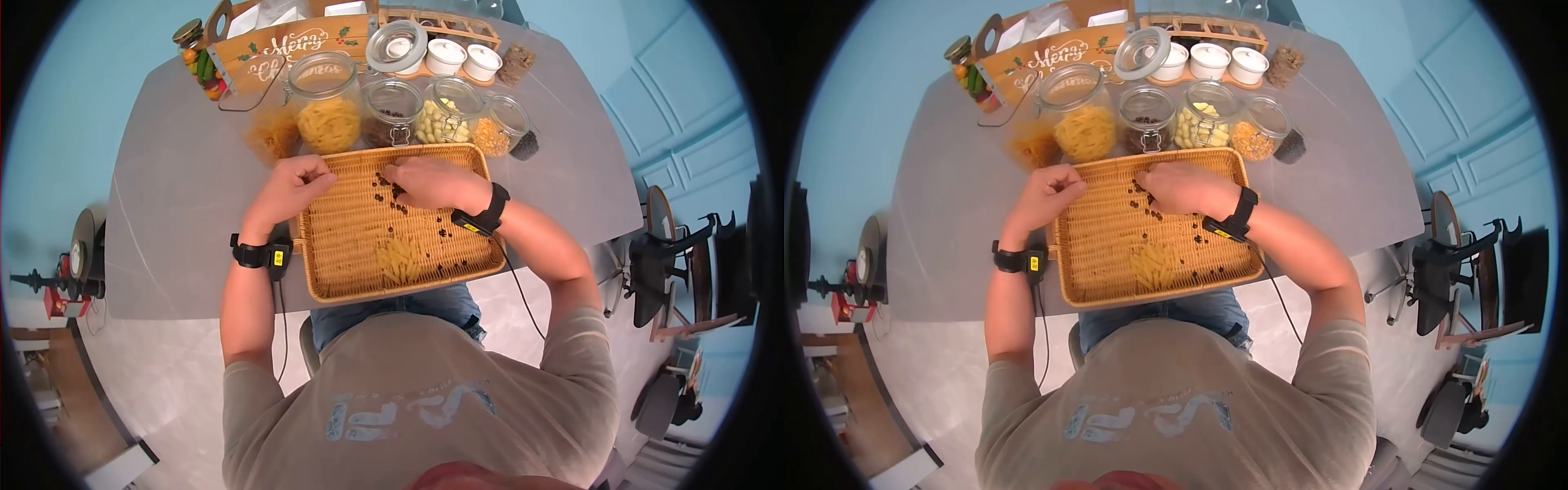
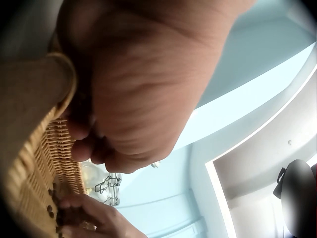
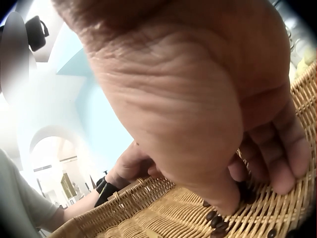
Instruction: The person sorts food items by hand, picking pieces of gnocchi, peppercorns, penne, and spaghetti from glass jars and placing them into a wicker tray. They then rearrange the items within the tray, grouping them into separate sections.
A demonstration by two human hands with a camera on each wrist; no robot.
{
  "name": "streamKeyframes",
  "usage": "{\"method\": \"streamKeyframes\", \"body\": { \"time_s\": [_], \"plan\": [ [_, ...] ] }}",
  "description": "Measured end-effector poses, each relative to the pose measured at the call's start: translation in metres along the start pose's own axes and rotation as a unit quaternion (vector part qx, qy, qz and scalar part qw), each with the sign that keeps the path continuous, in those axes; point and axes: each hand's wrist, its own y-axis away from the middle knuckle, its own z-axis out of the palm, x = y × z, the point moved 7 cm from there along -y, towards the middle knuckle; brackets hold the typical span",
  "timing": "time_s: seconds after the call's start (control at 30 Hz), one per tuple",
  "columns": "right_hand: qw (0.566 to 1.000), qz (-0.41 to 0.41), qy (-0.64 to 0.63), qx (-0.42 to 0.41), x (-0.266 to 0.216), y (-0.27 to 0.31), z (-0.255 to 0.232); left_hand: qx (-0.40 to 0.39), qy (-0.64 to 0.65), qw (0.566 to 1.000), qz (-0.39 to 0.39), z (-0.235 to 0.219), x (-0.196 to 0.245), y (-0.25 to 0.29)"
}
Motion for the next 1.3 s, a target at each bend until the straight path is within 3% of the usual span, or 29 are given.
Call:
{"method": "streamKeyframes", "body": {
  "time_s": [0.37,0.77,0.87,1.0,1.1,1.3],
  "plan": [
    [1.000,0.000,0.008,0.015,0.006,-0.013,0.020,-0.004,-0.016,1.000,-0.002,0.001,0.005,0.001],
    [0.998,-0.012,-0.046,0.042,-0.008,0.007,-0.010,0.004,-0.037,0.999,0.013,0.000,0.011,0.001],
    [0.977,-0.052,-0.065,0.196,-0.017,0.021,-0.062,-0.004,-0.042,0.999,0.012,0.000,0.007,0.000],
    [0.938,-0.030,-0.114,0.326,-0.006,0.024,-0.114,-0.009,-0.042,0.999,-0.008,0.001,0.006,0.001],
    [0.931,0.039,-0.130,0.338,0.012,0.013,-0.125,-0.008,-0.040,0.999,-0.012,0.001,0.003,0.001],
    [0.917,-0.011,-0.062,0.394,0.031,-0.004,-0.121,-0.012,-0.028,1.000,0.001,0.002,0.003,0.001]
  ]
}}
